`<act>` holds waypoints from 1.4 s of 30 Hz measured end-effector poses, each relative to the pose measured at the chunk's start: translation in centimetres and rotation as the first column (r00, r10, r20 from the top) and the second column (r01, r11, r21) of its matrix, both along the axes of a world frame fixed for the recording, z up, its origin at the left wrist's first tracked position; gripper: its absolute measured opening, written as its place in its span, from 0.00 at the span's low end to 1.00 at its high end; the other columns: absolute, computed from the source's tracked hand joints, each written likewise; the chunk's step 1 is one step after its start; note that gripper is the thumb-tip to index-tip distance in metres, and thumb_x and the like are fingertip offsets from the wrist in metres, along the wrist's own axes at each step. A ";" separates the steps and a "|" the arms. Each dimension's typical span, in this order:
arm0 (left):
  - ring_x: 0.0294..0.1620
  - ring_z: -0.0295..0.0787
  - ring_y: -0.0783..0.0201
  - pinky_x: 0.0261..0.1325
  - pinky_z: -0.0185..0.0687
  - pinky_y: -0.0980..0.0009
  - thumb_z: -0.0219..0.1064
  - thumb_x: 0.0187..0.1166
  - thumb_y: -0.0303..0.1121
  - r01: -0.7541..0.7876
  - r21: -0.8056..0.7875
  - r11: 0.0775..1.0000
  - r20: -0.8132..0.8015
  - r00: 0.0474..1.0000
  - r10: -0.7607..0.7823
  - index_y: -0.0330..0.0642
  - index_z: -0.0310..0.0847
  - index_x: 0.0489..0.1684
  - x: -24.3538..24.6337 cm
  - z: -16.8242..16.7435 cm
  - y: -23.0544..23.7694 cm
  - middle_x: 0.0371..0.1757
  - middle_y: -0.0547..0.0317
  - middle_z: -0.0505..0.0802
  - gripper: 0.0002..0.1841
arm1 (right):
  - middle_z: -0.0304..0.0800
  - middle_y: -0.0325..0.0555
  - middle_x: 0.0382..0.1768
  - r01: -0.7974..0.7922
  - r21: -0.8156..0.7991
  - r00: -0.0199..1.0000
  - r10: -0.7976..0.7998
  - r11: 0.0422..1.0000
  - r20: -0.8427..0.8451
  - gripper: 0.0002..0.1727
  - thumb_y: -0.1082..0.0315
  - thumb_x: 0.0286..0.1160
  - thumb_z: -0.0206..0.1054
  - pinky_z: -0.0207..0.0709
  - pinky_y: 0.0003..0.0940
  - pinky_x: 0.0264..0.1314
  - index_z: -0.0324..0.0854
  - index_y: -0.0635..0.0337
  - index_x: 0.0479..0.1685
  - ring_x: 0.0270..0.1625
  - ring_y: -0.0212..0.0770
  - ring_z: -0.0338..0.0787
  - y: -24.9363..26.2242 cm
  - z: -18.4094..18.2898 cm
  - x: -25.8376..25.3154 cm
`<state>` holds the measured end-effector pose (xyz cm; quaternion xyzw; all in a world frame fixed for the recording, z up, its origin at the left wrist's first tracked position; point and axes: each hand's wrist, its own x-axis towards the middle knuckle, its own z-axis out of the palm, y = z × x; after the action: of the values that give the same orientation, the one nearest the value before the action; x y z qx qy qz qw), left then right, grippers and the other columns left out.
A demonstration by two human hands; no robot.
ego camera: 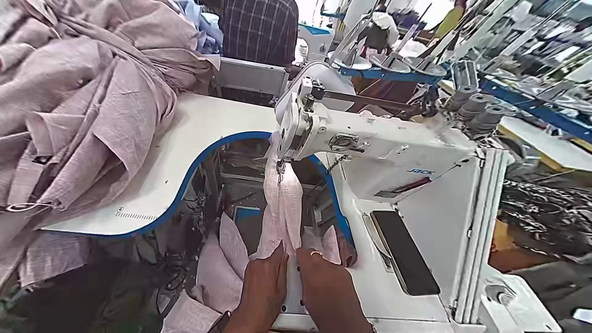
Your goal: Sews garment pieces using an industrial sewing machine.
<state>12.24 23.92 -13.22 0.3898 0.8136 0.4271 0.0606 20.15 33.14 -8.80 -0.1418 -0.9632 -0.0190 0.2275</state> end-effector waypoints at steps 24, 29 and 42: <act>0.14 0.84 0.57 0.19 0.80 0.59 0.59 0.80 0.30 0.070 0.188 0.980 0.228 0.967 -0.113 0.30 0.91 0.47 -7.1 -1.3 4.1 0.17 0.53 0.87 0.15 | 0.82 0.48 0.10 0.231 -0.013 0.954 -0.224 0.973 0.199 0.10 0.71 0.70 0.65 0.73 0.38 0.11 0.89 0.66 0.27 0.11 0.45 0.84 2.0 0.5 -5.6; 0.16 0.83 0.69 0.22 0.74 0.67 0.64 0.71 0.32 0.139 0.383 0.913 0.326 0.905 -0.274 0.41 0.83 0.15 -8.2 -4.0 3.7 0.14 0.60 0.85 0.13 | 0.79 0.44 0.11 -0.040 0.167 0.945 -0.017 0.985 0.326 0.04 0.75 0.59 0.66 0.68 0.32 0.09 0.85 0.62 0.22 0.11 0.41 0.82 0.8 1.6 -7.6; 0.29 0.92 0.61 0.38 0.87 0.55 0.62 0.80 0.35 0.066 0.208 0.976 0.218 0.970 -0.112 0.37 0.94 0.33 -12.5 -5.4 -1.4 0.27 0.55 0.95 0.15 | 0.92 0.65 0.31 0.299 -0.209 0.818 -0.138 0.931 0.559 0.10 0.71 0.74 0.68 0.84 0.66 0.36 0.91 0.70 0.37 0.36 0.67 0.95 6.6 -1.3 -1.5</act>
<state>-0.27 22.47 -18.60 0.3786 0.7359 0.5452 0.1335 18.69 39.71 -10.07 -0.2729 -0.9573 0.0559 -0.0767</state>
